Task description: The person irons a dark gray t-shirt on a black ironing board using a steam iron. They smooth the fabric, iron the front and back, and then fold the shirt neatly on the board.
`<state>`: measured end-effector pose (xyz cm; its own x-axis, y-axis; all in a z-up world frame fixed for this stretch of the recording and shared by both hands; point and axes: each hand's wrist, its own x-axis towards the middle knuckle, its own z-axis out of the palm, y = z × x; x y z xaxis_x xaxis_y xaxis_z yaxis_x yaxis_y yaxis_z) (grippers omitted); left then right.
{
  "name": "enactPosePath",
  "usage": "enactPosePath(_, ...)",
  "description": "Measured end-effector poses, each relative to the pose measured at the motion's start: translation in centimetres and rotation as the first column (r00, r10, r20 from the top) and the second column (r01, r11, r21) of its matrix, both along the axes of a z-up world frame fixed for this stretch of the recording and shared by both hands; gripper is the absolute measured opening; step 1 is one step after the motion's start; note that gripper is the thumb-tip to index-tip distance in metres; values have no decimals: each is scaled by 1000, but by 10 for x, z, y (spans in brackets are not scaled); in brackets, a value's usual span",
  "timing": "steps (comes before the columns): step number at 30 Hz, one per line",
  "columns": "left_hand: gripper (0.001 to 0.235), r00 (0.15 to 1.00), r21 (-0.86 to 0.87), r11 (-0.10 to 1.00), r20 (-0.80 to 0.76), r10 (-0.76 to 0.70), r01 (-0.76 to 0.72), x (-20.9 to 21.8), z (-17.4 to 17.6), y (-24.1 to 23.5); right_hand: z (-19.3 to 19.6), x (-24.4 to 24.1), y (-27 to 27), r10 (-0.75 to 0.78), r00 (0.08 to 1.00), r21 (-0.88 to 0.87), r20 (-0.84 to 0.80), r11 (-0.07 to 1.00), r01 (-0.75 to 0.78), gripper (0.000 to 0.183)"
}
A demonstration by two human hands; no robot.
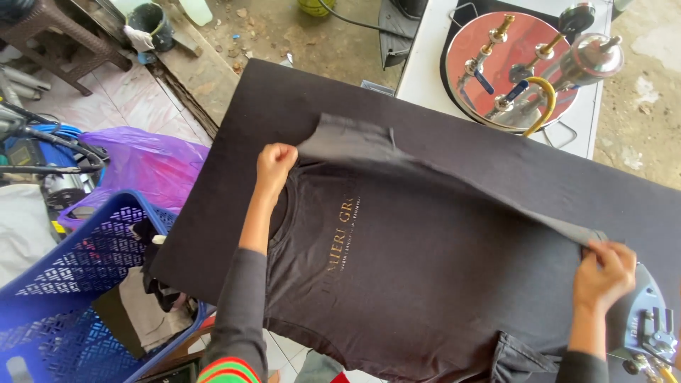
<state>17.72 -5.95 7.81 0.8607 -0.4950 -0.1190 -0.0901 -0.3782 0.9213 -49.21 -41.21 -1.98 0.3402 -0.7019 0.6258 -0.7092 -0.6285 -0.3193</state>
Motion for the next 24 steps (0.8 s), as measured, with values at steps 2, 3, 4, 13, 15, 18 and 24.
enactPosePath(2, 16, 998, 40, 999, 53, -14, 12, -18, -14, 36, -10, -22, 36, -18, 999, -20, -40, 1000, 17, 29)
enactPosePath(3, 14, 999, 58, 998, 45, 28, -31, -27, -26, 53, -18, -33, 53, -58, 997, 9, -58, 998, 58, 29)
enactPosePath(4, 13, 997, 74, 995, 41, 67, -70, -36, -38, 68, -26, -44, 69, -99, 992, 35, -76, 994, 102, 28)
enactPosePath(13, 19, 998, 293, 954, 50, 42, -55, -59, -86, 101, -15, -21, 140, -180, 933, -104, -310, 983, 154, 31)
enactPosePath(15, 19, 998, 279, 960, 64, 9, -26, -53, -93, 102, 19, 19, 177, -36, 935, -5, -352, 999, 36, 26)
enactPosePath(18, 20, 998, 263, 965, 63, -6, -11, -52, -96, 102, 35, 37, 226, 134, 855, 242, -501, 970, -10, 41)
enactPosePath(24, 24, 997, 220, 975, 81, 0, -17, -50, -99, 103, 100, -43, 251, 119, 454, 440, -883, 547, 712, 54)
